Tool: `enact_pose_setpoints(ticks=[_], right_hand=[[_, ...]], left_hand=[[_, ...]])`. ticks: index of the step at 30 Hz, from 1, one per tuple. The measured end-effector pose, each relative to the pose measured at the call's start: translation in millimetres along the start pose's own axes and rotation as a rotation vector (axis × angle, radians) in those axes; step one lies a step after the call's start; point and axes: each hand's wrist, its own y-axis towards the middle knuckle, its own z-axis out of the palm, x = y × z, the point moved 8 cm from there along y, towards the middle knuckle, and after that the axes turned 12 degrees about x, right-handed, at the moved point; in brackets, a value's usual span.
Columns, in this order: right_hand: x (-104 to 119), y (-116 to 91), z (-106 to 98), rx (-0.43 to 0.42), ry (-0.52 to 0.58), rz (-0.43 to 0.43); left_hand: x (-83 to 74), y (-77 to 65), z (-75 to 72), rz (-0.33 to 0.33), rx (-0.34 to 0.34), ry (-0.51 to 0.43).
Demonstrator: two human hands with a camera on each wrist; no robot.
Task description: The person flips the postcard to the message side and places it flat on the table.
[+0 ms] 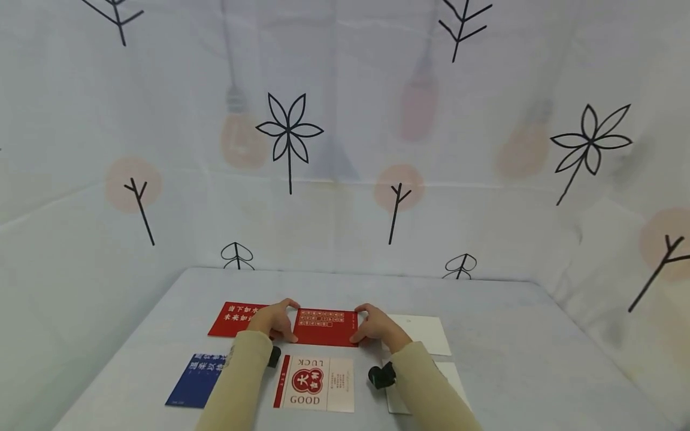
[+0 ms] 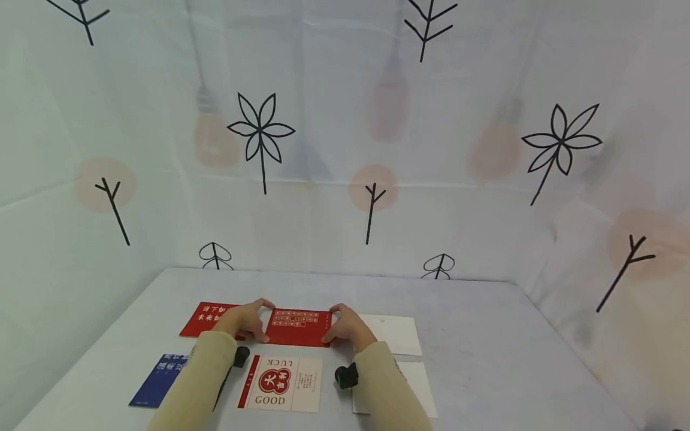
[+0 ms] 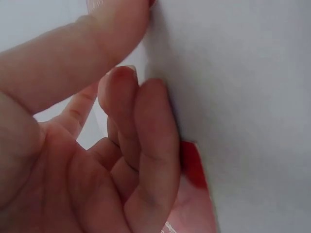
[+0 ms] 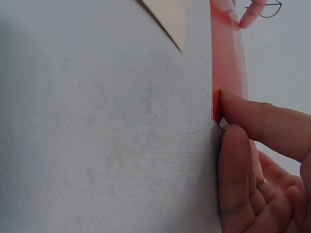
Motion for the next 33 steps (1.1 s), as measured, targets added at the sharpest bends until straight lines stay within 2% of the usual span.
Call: enact_pose_setpoints(ticks=[5, 8, 15, 22, 29, 33], right_hand=[[-3, 3, -1, 0.016, 0.02, 0.024], [-4, 7, 0, 0.016, 0.036, 0.034], [-5, 8, 0, 0.001, 0.033, 0.044], [1, 3, 2, -0.031, 0.098, -0.025], [7, -3, 4, -0.046, 0.177, -0.137], [9, -8, 2, -0.083, 0.182, -0.191]], left_hand=[[-4.0, 4.4, 2.1, -0.004, 0.02, 0.018], [-3.8, 5.8, 1.8, -0.006, 0.009, 0.017], [-4.1, -0.2, 4.3, 0.06, 0.001, -0.042], [-5.6, -8.2, 4.6, 0.103, -0.008, -0.061], [-0.9, -8.3, 4.4, 0.147, -0.008, -0.095], [1.7, -8.6, 5.4, 0.185, -0.013, -0.127]])
